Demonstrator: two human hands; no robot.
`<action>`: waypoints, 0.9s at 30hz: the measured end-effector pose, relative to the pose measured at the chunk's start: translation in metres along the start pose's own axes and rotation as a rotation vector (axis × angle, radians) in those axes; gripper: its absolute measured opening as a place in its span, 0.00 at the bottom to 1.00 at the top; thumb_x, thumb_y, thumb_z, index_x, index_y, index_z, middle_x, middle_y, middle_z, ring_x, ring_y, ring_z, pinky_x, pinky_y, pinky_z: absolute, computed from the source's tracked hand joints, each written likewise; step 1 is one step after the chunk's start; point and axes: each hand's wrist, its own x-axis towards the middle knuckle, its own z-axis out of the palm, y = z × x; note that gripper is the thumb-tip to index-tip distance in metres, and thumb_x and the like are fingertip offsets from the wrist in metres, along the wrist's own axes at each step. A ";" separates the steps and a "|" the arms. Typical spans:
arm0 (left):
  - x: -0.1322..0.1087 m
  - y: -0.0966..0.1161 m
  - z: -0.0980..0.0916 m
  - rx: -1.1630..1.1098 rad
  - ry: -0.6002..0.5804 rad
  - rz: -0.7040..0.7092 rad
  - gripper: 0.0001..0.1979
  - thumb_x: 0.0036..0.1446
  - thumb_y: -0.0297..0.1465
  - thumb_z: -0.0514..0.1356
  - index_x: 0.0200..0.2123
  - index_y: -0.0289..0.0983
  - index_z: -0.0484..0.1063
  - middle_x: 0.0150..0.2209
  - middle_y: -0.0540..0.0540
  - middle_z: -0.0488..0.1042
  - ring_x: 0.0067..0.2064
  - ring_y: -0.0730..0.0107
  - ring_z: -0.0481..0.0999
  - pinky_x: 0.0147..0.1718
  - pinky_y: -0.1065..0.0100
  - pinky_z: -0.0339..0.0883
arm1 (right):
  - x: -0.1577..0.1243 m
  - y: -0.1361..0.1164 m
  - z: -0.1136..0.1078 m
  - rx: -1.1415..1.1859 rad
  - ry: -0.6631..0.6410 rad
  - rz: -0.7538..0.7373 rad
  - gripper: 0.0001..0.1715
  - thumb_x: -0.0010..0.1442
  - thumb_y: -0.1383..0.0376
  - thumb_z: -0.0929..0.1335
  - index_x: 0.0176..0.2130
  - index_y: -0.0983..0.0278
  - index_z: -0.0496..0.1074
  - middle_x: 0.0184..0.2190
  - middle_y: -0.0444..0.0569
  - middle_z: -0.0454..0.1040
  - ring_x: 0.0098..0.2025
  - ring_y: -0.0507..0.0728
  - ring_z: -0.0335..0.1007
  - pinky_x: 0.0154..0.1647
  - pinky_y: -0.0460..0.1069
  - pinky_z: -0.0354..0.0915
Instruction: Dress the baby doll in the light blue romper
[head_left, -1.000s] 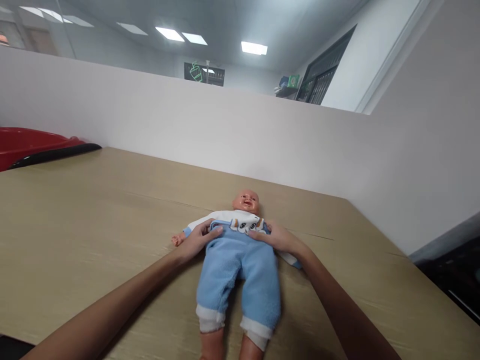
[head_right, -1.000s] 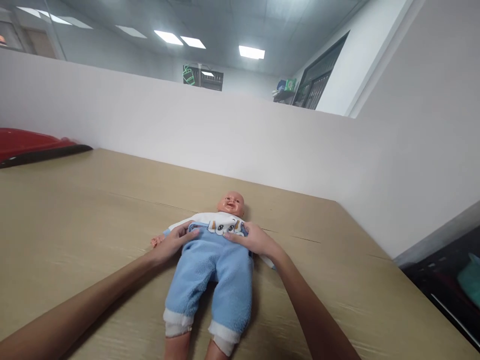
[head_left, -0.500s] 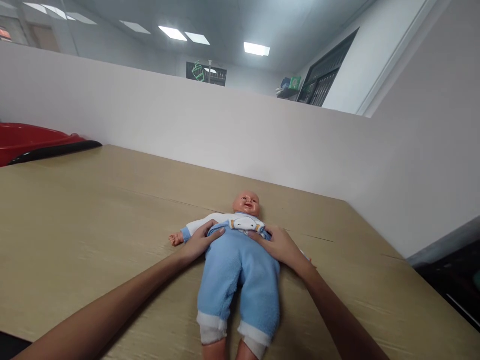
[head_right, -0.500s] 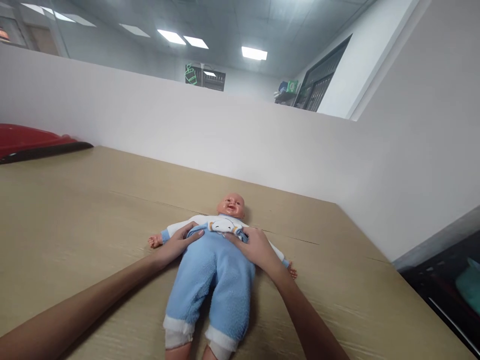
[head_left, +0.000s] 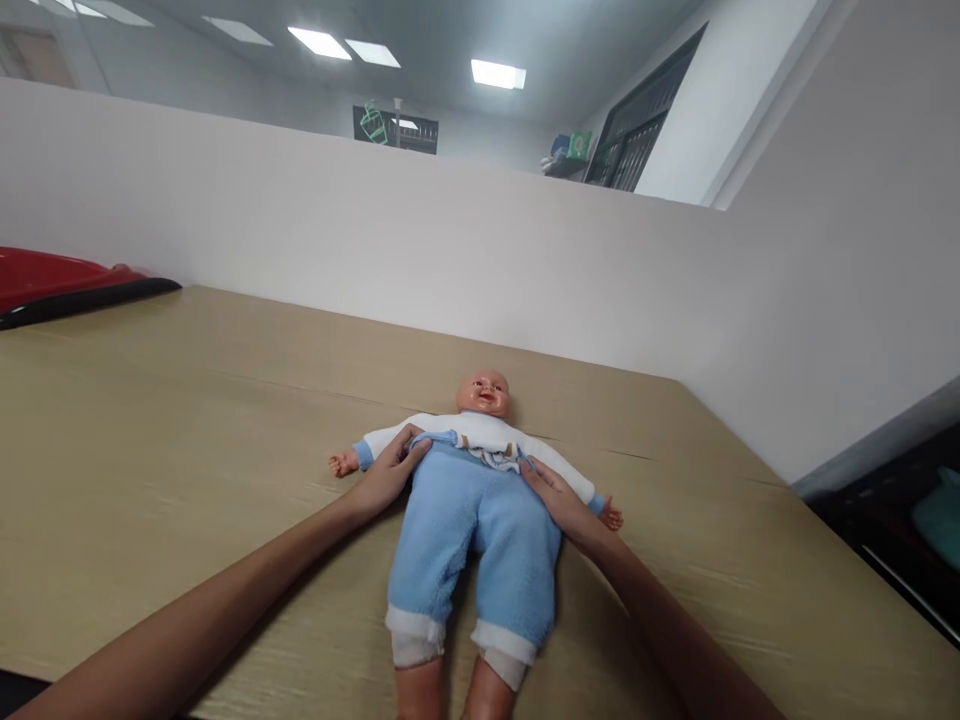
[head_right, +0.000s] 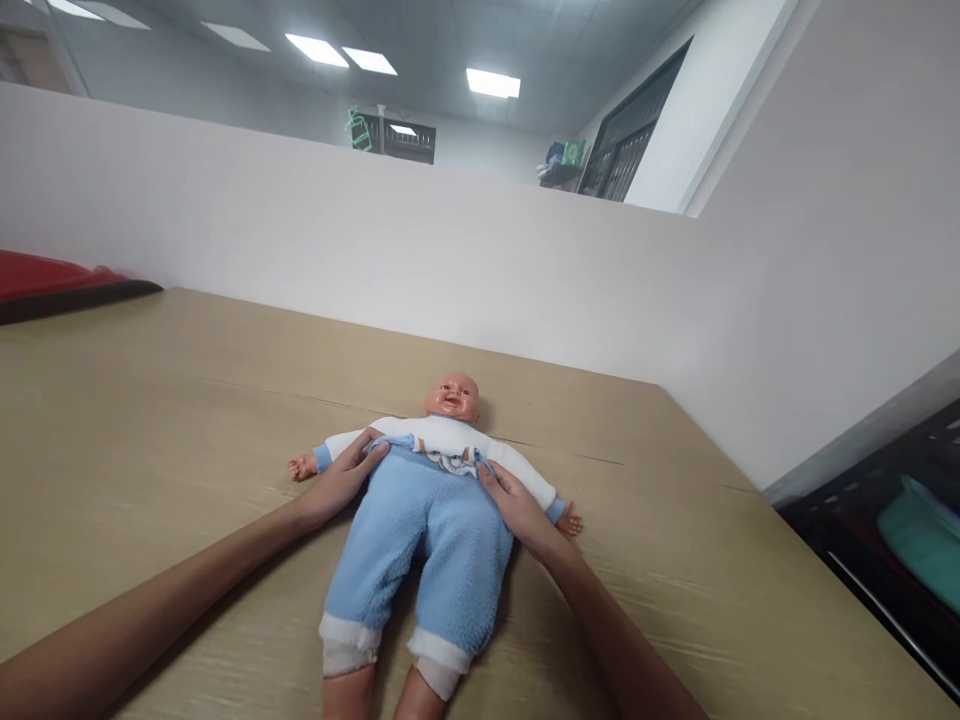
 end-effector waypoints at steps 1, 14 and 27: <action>0.000 0.000 0.000 -0.007 -0.002 -0.011 0.16 0.67 0.48 0.61 0.42 0.40 0.72 0.37 0.52 0.70 0.40 0.63 0.66 0.44 0.67 0.62 | 0.001 0.001 0.001 0.011 -0.010 0.012 0.35 0.52 0.34 0.75 0.43 0.57 0.83 0.47 0.51 0.84 0.58 0.69 0.75 0.73 0.65 0.56; 0.008 -0.002 -0.002 0.002 -0.065 0.026 0.14 0.66 0.44 0.62 0.43 0.40 0.74 0.40 0.49 0.74 0.45 0.60 0.71 0.51 0.64 0.62 | 0.008 0.005 -0.005 -0.183 0.337 -0.160 0.22 0.61 0.48 0.70 0.45 0.61 0.72 0.44 0.54 0.78 0.47 0.64 0.73 0.56 0.59 0.68; -0.004 -0.008 0.007 -0.063 0.251 0.179 0.08 0.68 0.39 0.59 0.41 0.40 0.69 0.38 0.50 0.70 0.42 0.65 0.70 0.46 0.67 0.64 | 0.097 -0.107 0.091 -0.659 -0.301 -0.492 0.12 0.67 0.67 0.66 0.49 0.64 0.74 0.47 0.53 0.81 0.48 0.58 0.77 0.54 0.54 0.71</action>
